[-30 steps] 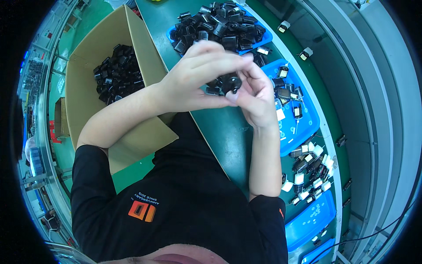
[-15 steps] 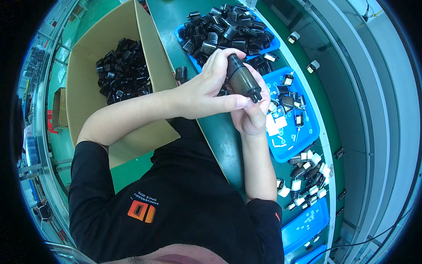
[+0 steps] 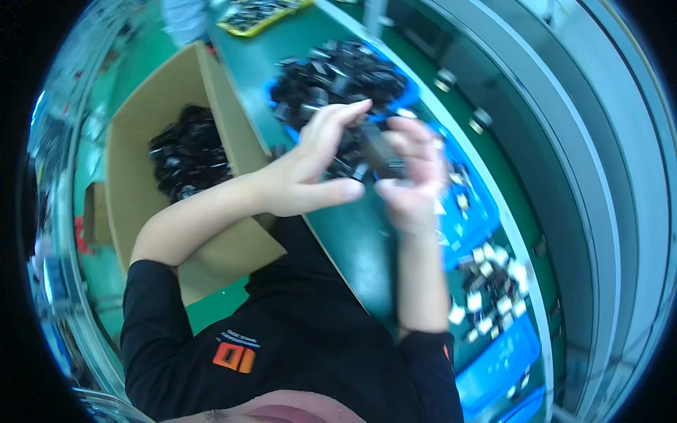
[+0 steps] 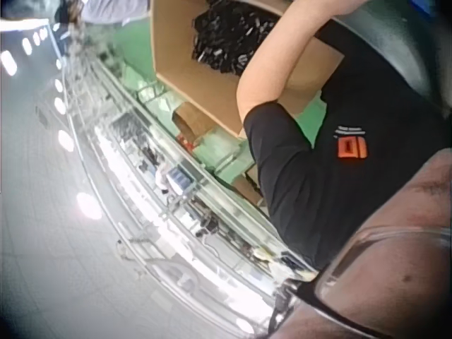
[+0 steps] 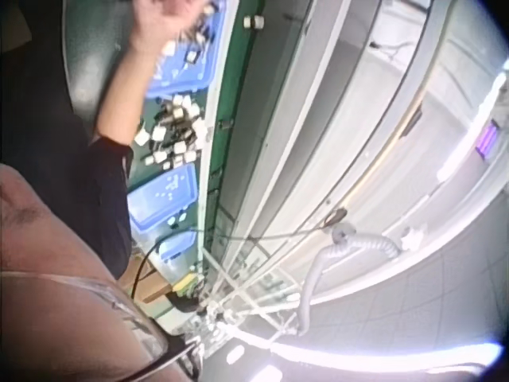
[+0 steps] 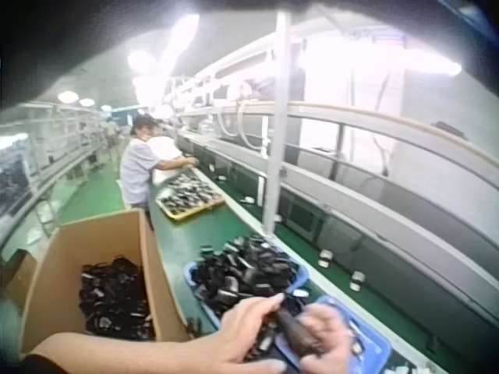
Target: Assembling black plastic housing components with white internal parts.
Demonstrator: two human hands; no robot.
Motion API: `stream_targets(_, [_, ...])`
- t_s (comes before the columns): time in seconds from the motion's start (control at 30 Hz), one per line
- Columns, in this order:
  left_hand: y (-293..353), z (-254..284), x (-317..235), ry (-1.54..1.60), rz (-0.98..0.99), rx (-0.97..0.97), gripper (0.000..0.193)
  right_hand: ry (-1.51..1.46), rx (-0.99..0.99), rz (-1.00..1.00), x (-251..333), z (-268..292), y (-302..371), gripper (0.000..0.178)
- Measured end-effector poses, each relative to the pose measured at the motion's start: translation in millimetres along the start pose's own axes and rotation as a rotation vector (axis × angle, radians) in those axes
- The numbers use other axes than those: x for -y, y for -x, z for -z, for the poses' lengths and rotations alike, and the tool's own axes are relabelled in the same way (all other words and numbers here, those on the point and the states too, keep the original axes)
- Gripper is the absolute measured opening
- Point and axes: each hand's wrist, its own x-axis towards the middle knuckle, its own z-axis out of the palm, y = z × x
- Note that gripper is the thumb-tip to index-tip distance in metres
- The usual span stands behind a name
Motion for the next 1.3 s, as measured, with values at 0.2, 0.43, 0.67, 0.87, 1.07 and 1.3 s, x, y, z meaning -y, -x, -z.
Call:
stream_targets(0.2, [31, 107, 10, -0.117, 0.001, -0.149, 0.031, 1.013, 0.136, -0.236, 20, 270, -72, 0.053])
stream_targets(0.43, [239, 214, 117, -0.538, 0.988, 0.058, 0.027, 1.493, -0.157, -0.68, -22, 466, -36, 0.048])
stream_targets(0.67, [335, 189, 140, -0.435, 1.511, 0.987, 0.08, 1.2, -0.219, -0.721, -59, 342, -139, 0.066])
stream_targets(0.87, [362, 172, 172, -0.483, 1.306, 0.992, 0.05, 1.525, -0.308, -0.431, -153, 341, -174, 0.068])
stream_targets(1.07, [349, 176, 168, -0.516, 1.335, 0.847, 0.036, 1.344, -0.41, -0.365, -149, 356, -166, 0.051])
stream_targets(1.3, [255, 207, 133, -0.142, 1.206, 0.111, 0.023, -0.127, -0.7, -0.498, -79, 401, -137, 0.037])
